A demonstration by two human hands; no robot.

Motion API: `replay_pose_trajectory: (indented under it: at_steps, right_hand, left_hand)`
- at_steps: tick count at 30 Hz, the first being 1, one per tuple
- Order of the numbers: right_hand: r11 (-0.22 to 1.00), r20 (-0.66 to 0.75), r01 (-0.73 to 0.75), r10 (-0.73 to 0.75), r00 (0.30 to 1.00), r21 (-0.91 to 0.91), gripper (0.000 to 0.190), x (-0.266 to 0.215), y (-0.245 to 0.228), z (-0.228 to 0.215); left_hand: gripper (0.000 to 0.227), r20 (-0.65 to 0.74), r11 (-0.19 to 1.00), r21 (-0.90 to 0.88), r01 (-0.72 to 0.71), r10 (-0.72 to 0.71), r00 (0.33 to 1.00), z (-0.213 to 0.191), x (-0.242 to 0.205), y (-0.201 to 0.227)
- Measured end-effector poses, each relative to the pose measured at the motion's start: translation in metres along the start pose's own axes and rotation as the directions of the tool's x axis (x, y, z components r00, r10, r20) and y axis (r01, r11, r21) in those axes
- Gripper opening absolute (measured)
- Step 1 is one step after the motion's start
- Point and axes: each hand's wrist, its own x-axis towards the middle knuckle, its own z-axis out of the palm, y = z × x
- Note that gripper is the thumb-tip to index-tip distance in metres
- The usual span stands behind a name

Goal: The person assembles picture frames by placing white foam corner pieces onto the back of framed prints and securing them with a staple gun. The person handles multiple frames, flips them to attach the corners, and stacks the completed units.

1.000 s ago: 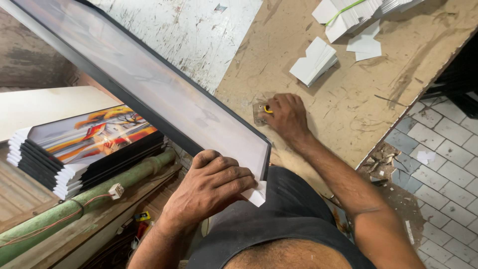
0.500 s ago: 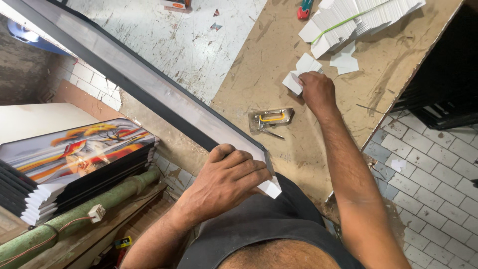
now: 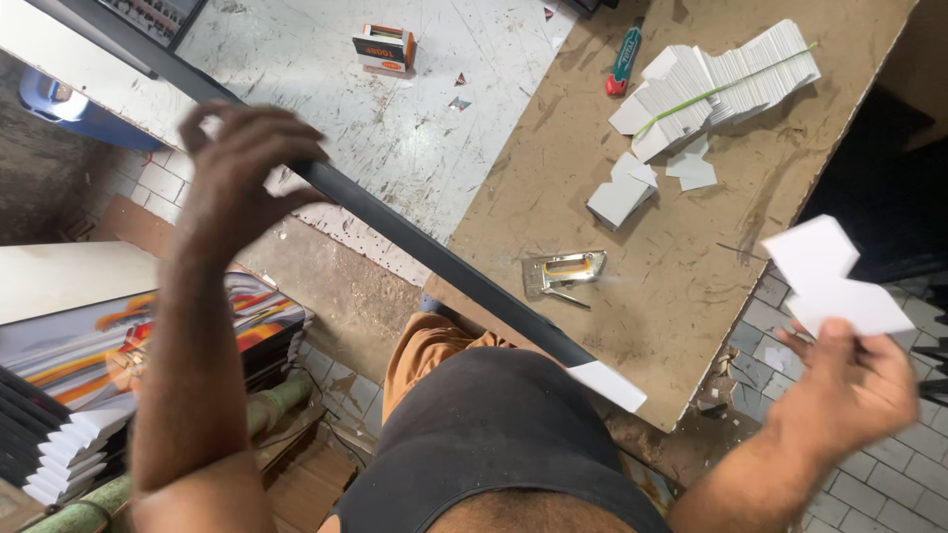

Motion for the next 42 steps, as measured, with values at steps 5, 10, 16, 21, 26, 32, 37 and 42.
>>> replay_pose_trajectory:
  at_steps: [5,10,16,21,26,32,37,42]
  right_hand:
    - [0.976,-0.045,0.218,-0.218,0.975,-0.007,0.022,-0.051,-0.05,-0.012]
    - [0.978,0.083,0.194,-0.199,0.976,0.071,0.029,-0.093,-0.087,0.036]
    - [0.922,0.263,0.285,-0.216,0.94,-0.261,0.022,-0.122,-0.099,0.148]
    - [0.926,0.238,0.143,-0.059,0.969,-0.35,0.03,-0.109,-0.118,0.182]
    - [0.99,0.178,-0.009,0.035,0.983,-0.142,0.029,-0.104,-0.131,0.186]
    - [0.978,0.183,-0.097,0.131,0.974,-0.184,0.03,-0.101,-0.129,0.186]
    - [0.932,0.283,-0.26,0.328,0.901,-0.253,0.032,-0.071,-0.124,0.152]
    - [0.482,-0.029,-0.041,0.033,0.999,-0.875,0.036,0.022,-0.115,0.111]
  left_hand:
    - [0.028,-0.118,0.989,-0.141,0.038,-0.055,0.991,-0.002,0.005,-0.084]
    - [0.02,-0.033,0.987,-0.087,-0.138,0.136,0.99,0.024,0.028,-0.017]
    - [0.025,-0.156,0.816,-0.286,-0.503,0.478,0.864,0.054,0.029,0.14]
    - [0.019,-0.08,0.865,-0.281,-0.415,0.41,0.908,0.032,0.026,0.073]
    - [0.024,-0.068,0.9,-0.355,-0.253,0.245,0.967,-0.001,0.02,-0.013]
    - [0.025,-0.07,0.832,-0.529,-0.166,0.152,0.986,0.012,0.016,-0.03]
    - [0.032,-0.103,0.796,-0.577,-0.185,0.153,0.983,0.017,0.01,-0.032]
    - [0.035,-0.096,0.783,-0.606,-0.142,0.105,0.99,0.016,0.003,-0.028]
